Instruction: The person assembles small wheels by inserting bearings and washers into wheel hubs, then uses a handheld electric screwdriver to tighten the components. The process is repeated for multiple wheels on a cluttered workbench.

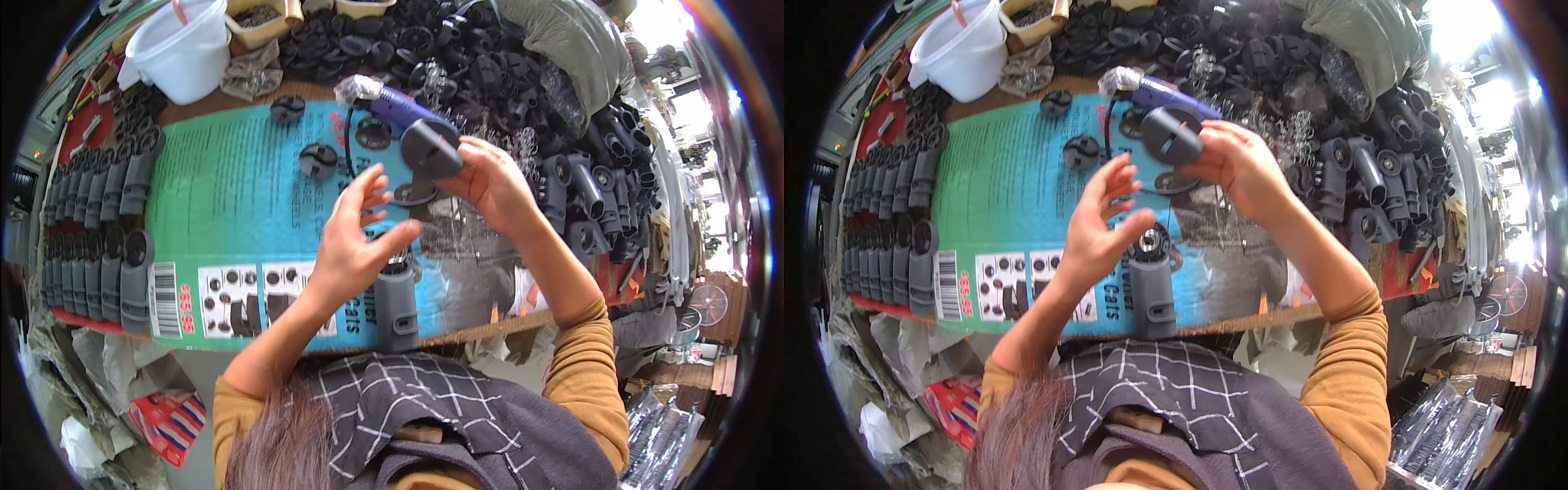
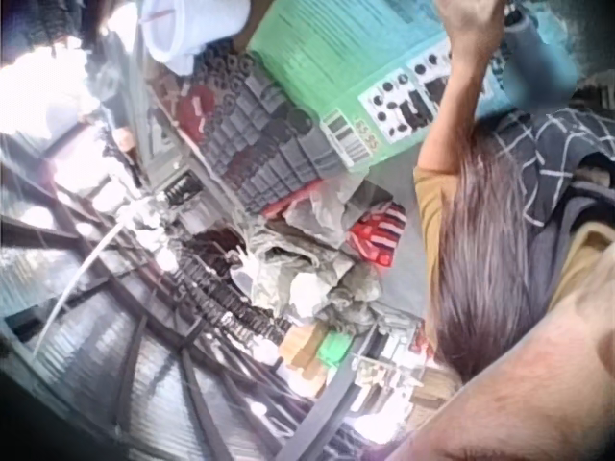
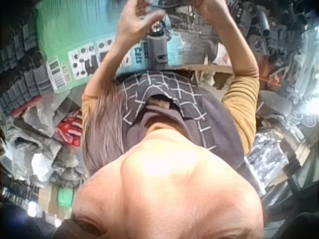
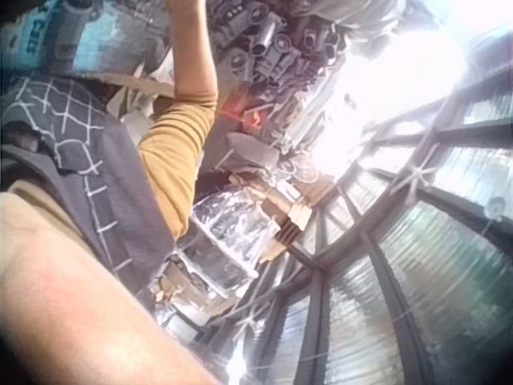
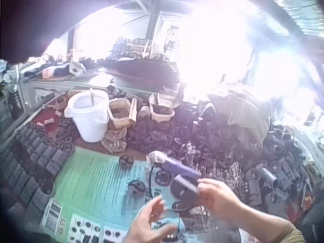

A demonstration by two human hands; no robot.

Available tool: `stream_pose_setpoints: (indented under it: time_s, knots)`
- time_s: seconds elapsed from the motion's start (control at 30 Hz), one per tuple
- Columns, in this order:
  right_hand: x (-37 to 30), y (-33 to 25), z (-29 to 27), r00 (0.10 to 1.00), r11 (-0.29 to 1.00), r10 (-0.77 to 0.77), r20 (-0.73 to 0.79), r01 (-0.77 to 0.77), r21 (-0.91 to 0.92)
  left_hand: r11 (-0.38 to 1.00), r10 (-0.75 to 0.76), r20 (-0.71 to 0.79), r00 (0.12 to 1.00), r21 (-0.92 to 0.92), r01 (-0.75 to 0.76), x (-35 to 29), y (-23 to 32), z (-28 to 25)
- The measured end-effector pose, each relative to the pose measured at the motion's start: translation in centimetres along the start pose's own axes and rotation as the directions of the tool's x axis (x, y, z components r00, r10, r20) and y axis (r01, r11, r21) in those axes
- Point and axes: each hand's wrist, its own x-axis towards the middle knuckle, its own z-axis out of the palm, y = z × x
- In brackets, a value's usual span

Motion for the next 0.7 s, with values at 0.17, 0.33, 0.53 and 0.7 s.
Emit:
stream_pose_setpoints:
  time_s: [0.17,0.33,0.53,0.7]
  knots:
    - [-6.5,1.7,4.3,0.979,0.882,-0.180,0.095,0.203,-0.426,0.953,-0.046,0.140,0.989,-0.290,0.086,-1.6,1.1,0.6]
    - [-8.2,1.4,3.6,0.843,0.462,-0.144,0.519,0.521,-0.718,0.995,-0.058,0.176,0.983,-0.068,0.071,-2.8,1.2,-0.3]
    - [-10.4,5.0,0.4,0.964,0.561,-0.265,0.005,0.158,-0.812,0.855,-0.046,0.205,0.978,0.514,-0.068,-3.9,-0.6,-2.2]
    - [-10.0,6.1,0.1,0.943,0.298,-0.333,0.020,0.126,-0.946,0.663,-0.066,0.218,0.974,0.739,-0.121,-4.5,-3.2,-2.2]
